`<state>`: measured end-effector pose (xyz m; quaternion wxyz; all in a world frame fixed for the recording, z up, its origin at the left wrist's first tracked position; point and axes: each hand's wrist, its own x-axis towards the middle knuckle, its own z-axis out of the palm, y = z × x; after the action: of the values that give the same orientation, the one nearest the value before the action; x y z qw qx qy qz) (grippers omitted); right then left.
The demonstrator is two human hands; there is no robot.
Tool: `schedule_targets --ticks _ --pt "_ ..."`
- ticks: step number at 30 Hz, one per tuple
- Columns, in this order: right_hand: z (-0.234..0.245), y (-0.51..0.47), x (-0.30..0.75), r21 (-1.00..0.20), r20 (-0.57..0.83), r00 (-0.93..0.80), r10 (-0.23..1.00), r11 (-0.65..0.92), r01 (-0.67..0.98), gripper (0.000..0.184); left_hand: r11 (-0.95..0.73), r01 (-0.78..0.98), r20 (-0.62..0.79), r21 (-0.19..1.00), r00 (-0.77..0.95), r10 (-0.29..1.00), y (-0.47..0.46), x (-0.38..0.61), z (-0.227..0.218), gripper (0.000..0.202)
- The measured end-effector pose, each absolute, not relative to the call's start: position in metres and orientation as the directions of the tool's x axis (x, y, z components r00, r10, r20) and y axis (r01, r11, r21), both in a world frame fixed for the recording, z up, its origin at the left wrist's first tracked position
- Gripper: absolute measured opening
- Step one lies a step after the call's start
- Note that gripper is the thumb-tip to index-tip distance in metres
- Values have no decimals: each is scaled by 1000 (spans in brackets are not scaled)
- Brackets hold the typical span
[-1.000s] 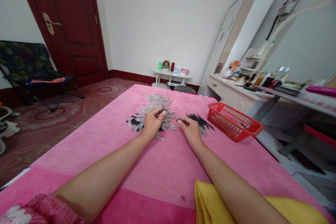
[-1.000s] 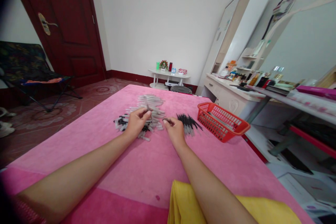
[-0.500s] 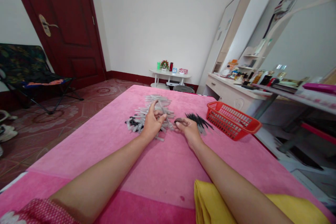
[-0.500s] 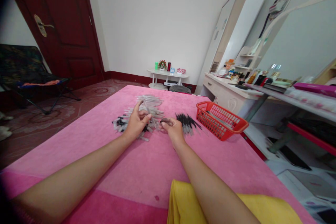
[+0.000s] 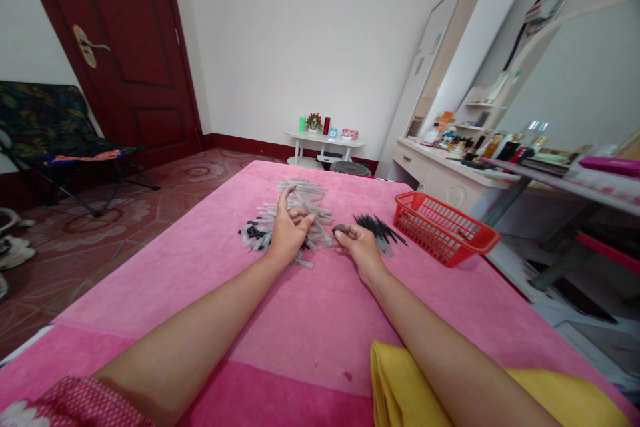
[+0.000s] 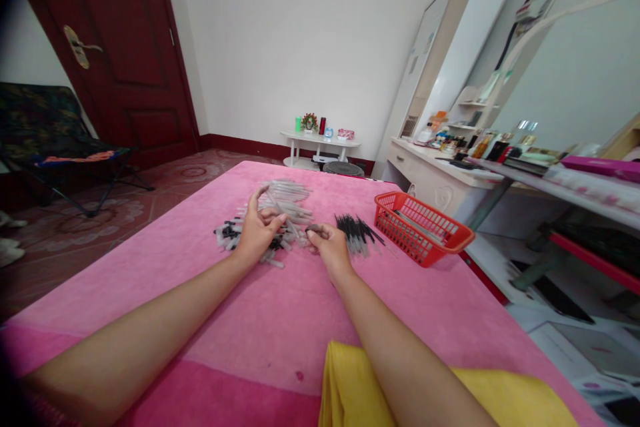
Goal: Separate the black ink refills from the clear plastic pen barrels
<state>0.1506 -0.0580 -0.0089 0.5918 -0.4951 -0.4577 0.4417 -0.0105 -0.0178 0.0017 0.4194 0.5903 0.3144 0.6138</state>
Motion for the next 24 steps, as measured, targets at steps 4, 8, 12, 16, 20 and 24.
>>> schedule_targets --ticks 4,8,12,16,20,24 --pt "-10 -58 150 -991 105 175 979 118 -62 31 -447 -141 454 884 24 891 -18 -12 3 81" --pt "-12 -58 149 -991 98 143 985 110 -76 32 -458 -132 464 879 17 886 -19 -11 4 78" --pt "-13 -59 148 -991 95 133 986 107 -81 31 -484 -110 486 868 -12 874 -18 -12 4 77" --pt "-10 -58 149 -988 110 179 978 126 -83 28 -549 3 549 836 -6 836 -17 -14 4 75" --pt "-4 -57 155 -985 146 239 960 164 -58 30 -626 278 633 729 75 770 -18 -18 6 74" --pt "4 -55 162 -976 203 256 945 215 -19 29 -692 501 701 519 215 680 -25 -19 10 68"
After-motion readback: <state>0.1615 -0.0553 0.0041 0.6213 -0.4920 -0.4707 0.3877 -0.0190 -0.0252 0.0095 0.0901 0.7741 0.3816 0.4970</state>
